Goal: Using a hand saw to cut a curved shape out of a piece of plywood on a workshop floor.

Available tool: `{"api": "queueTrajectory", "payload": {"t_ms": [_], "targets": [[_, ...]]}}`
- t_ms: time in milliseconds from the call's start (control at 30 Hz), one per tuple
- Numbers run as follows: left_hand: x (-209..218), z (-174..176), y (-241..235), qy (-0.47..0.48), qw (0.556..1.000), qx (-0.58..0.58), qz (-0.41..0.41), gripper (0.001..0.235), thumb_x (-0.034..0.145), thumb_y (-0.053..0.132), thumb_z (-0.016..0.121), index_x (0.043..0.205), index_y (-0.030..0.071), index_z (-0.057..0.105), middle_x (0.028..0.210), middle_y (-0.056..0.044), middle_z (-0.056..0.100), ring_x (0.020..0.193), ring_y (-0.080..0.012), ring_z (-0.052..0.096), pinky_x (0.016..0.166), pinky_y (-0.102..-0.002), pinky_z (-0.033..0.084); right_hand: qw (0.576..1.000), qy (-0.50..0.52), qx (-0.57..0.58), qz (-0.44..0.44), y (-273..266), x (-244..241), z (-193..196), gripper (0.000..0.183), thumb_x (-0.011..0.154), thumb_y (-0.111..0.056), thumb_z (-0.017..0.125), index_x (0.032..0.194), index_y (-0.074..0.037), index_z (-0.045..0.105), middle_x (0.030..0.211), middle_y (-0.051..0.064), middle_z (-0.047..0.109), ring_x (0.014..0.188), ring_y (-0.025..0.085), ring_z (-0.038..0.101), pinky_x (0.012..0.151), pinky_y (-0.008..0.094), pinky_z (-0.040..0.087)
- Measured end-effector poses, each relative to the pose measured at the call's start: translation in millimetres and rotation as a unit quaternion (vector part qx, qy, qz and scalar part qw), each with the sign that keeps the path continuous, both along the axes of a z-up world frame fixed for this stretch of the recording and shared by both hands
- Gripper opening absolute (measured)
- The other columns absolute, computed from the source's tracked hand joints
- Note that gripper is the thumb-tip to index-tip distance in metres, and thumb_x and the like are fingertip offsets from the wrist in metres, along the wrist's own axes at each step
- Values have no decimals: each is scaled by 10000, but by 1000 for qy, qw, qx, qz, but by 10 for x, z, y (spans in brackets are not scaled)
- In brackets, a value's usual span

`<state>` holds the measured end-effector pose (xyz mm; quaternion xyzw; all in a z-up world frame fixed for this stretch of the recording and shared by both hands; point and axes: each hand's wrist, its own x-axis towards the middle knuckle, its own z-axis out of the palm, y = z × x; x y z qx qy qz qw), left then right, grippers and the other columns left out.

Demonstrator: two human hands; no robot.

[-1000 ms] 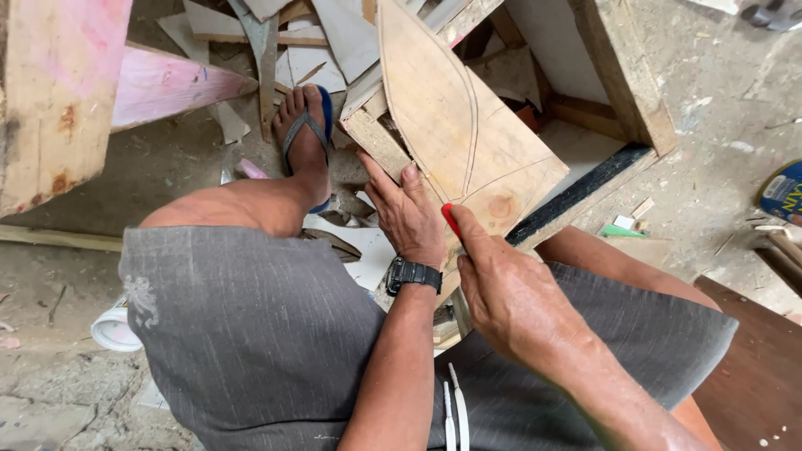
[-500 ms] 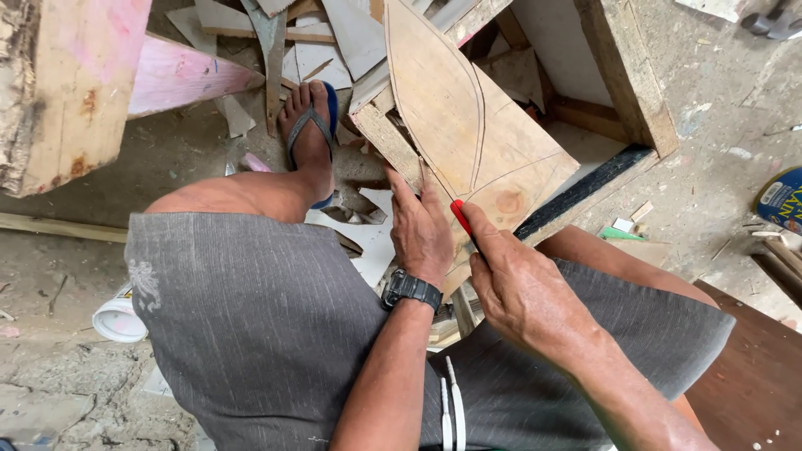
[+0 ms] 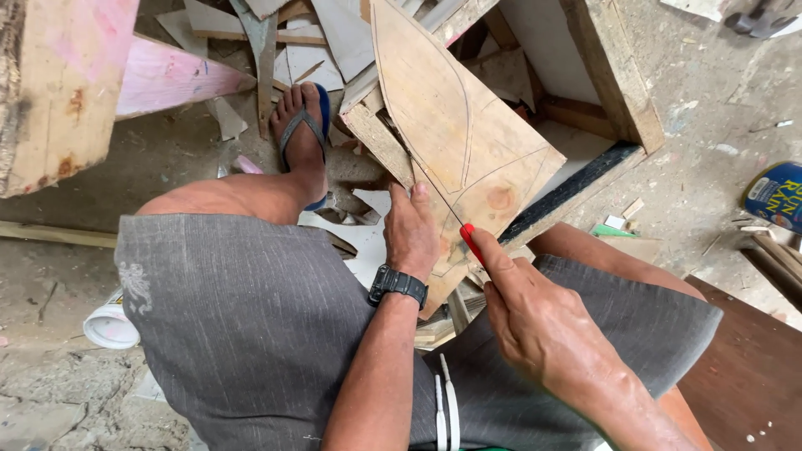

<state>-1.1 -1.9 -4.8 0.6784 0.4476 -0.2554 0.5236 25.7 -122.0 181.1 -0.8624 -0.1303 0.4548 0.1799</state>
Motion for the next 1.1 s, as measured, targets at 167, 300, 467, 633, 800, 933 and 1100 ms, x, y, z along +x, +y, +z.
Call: {"api": "queueTrajectory", "payload": {"t_ms": [167, 300, 467, 633, 800, 933, 1100], "targets": [[-17, 37, 4, 3, 1000, -2, -1, 513, 1033, 503, 286, 1145, 38, 474, 991, -273, 707, 909, -458, 691, 734, -546, 504, 1000, -13, -16, 14, -7, -101, -52, 666, 1012, -223, 481, 1637, -221, 251, 994, 102, 653, 783, 372, 672, 596, 475, 552], [87, 137, 25, 38, 999, -22, 13, 415, 1059, 456, 336, 1109, 63, 461, 951, -262, 691, 854, -432, 684, 693, -549, 495, 995, -69, 64, -24, -195, -192, -185, 636, 993, -163, 524, 1594, -145, 317, 1376, 169, 660, 1133, 343, 699, 819, 439, 596], [84, 138, 15, 30, 999, -23, 14, 423, 1053, 463, 336, 1111, 62, 460, 921, -240, 682, 837, -402, 686, 684, -529, 503, 999, -38, 14, -27, -174, -202, -144, 655, 990, -186, 505, 1613, -197, 300, 1209, 118, 661, 1006, 334, 686, 738, 447, 574], [57, 75, 7, 33, 999, -20, 9, 412, 1054, 452, 343, 1086, 58, 463, 910, -277, 669, 829, -427, 657, 702, -547, 466, 999, -9, -20, -30, -136, -140, -295, 656, 1000, -194, 478, 1623, -259, 283, 1070, 77, 698, 890, 330, 697, 642, 459, 552], [-19, -28, -24, -11, 1000, 25, 6, 419, 1037, 449, 378, 1087, 54, 510, 1020, -301, 693, 942, -509, 639, 785, -563, 451, 1000, 20, -20, -4, 46, 94, -642, 602, 1029, -219, 427, 1609, -258, 269, 944, 154, 687, 819, 406, 674, 677, 504, 492], [34, 77, -38, -16, 1000, 10, 22, 378, 1042, 400, 385, 1096, 50, 519, 1110, -290, 706, 1019, -492, 651, 830, -537, 471, 999, 7, -29, -32, 142, 8, -581, 632, 1027, -222, 407, 1635, -246, 236, 947, 206, 656, 813, 457, 662, 713, 572, 494], [-36, -5, -42, -43, 999, 24, 12, 477, 1016, 477, 330, 1116, 42, 499, 1034, -296, 710, 949, -505, 679, 762, -576, 492, 1000, -1, 15, -21, 174, 26, -202, 687, 946, -110, 414, 1606, -169, 232, 1517, 240, 499, 1138, 455, 645, 787, 590, 559]]}}
